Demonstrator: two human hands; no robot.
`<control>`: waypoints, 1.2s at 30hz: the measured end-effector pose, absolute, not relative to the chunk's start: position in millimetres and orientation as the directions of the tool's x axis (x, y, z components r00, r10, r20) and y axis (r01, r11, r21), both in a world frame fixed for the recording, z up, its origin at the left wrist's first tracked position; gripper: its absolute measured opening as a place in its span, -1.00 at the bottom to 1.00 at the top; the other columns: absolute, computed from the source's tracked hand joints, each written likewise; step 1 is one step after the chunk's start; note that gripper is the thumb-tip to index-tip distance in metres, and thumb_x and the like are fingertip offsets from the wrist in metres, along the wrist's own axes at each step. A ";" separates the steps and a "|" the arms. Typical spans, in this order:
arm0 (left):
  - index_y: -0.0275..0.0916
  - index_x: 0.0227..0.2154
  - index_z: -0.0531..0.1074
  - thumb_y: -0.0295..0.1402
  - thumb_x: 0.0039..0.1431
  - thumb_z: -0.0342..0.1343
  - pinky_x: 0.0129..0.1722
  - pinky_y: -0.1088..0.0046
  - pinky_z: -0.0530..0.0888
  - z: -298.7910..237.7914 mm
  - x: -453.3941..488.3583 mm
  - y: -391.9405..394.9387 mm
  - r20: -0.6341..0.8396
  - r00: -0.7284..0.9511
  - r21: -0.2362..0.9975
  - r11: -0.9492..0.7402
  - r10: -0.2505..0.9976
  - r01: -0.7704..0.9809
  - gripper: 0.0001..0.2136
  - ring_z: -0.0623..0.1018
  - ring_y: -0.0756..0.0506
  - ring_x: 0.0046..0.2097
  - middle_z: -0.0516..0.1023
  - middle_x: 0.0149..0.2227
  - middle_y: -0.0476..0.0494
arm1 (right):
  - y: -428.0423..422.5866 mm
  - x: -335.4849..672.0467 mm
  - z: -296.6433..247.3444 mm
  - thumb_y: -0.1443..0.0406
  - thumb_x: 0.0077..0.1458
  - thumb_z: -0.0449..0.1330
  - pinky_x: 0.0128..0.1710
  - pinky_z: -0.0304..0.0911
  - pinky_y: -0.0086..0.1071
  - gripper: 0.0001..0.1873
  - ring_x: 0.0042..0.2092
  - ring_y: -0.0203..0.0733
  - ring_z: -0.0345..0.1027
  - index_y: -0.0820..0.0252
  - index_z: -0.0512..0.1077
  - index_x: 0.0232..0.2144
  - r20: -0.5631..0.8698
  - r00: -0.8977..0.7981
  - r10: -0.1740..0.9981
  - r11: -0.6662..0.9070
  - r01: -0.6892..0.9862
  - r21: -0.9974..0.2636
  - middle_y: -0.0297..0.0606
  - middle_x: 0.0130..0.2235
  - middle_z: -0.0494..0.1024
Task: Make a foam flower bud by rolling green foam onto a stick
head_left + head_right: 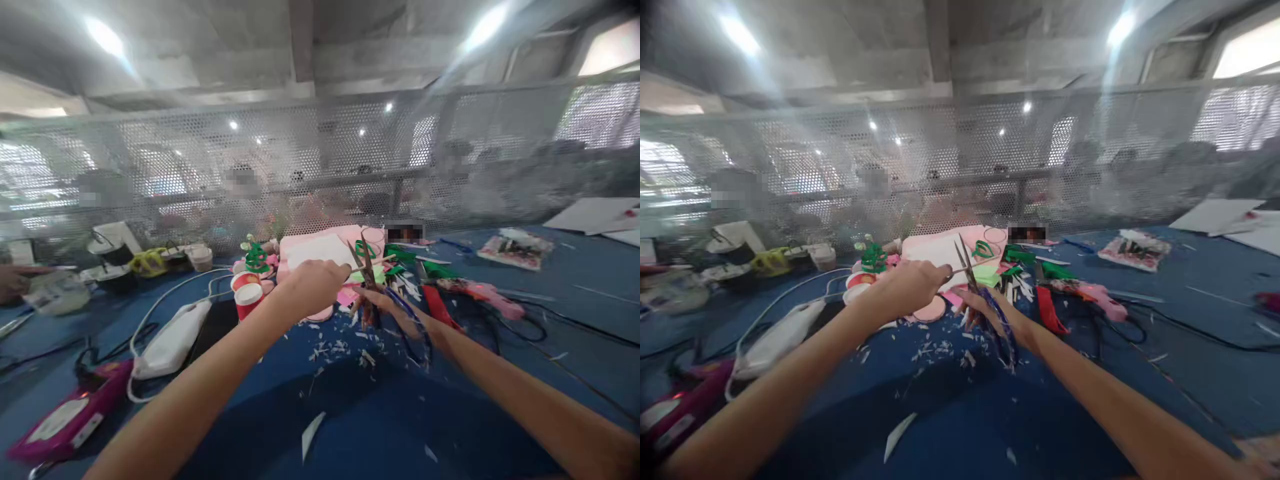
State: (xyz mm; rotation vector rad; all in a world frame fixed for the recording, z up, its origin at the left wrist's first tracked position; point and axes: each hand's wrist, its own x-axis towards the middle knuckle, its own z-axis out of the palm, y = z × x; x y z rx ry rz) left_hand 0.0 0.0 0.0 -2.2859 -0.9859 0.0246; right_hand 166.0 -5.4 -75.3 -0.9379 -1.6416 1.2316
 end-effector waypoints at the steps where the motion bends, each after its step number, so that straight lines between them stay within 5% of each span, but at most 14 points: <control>1: -0.28 -0.20 0.29 -0.57 0.04 -0.14 -0.49 0.45 0.34 -0.3 1.0 -1.1 0.221 0.710 -0.565 -0.506 0.668 0.652 -0.74 0.52 -0.15 -0.36 0.44 -0.43 -0.20 | -4.4 166.1 -76.5 -0.10 -0.12 0.10 -0.56 0.21 -0.41 -0.50 -0.56 -0.29 0.32 0.24 0.32 -0.42 0.204 -0.353 0.913 0.238 0.054 -0.970 -0.28 -0.50 0.45; 20: -0.28 -0.22 0.35 -0.57 0.09 -0.13 -0.44 0.50 0.29 -1.1 1.5 3.1 0.286 0.700 -0.492 -0.526 0.655 0.694 -0.77 0.45 -0.03 -0.34 0.38 -0.24 -0.20 | -4.4 166.6 -79.2 -0.06 -0.14 0.16 -0.55 0.23 -0.43 -0.57 -0.55 -0.32 0.27 0.21 0.34 -0.49 0.208 -0.334 0.919 0.214 -0.020 -0.977 -0.31 -0.53 0.40; 36: -0.28 -0.28 0.36 -0.50 0.13 -0.14 -0.31 0.47 0.32 5.4 -8.9 20.9 0.315 0.735 -0.347 -0.647 0.601 0.679 -0.81 0.43 -0.04 -0.26 0.45 -0.32 -0.15 | -2.2 168.3 -81.5 -0.02 -0.07 0.14 -0.48 0.27 -0.39 -0.62 -0.52 -0.32 0.26 0.20 0.40 -0.48 0.233 -0.347 0.909 0.229 -0.053 -0.972 -0.30 -0.49 0.43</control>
